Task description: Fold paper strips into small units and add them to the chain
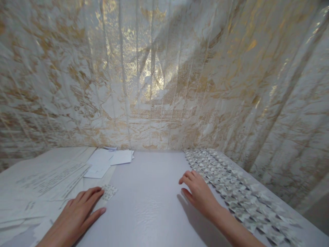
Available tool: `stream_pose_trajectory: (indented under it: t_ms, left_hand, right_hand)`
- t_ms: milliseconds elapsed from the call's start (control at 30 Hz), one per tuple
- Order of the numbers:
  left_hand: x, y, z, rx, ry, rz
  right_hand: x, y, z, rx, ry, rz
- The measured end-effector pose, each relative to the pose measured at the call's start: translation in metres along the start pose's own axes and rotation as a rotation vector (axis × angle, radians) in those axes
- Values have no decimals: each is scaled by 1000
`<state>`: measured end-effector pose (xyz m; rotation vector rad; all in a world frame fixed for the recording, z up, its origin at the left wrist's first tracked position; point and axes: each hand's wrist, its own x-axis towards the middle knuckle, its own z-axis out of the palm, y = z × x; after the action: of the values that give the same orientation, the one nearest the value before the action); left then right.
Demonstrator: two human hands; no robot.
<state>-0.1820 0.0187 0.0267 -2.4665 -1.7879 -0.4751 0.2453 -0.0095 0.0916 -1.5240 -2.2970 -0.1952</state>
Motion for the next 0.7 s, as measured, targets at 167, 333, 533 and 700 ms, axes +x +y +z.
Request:
stream_pose_trajectory:
  t_ms: [167,333,533,700]
  left_hand:
    - [1,10,-12,-72,63,-20]
    - [2,21,-22,-44,-12,-64]
    - [7,23,-32,46,-31,16]
    - [8,12,-36,87,-31,43]
  right_hand:
    - [-6,-42,19,182,-40,-81]
    - [-9,-56,23,299,-92,-77]
    - [-16,-52,18,327,-114,-49]
    - [-23,-47,20,357,-137,-57]
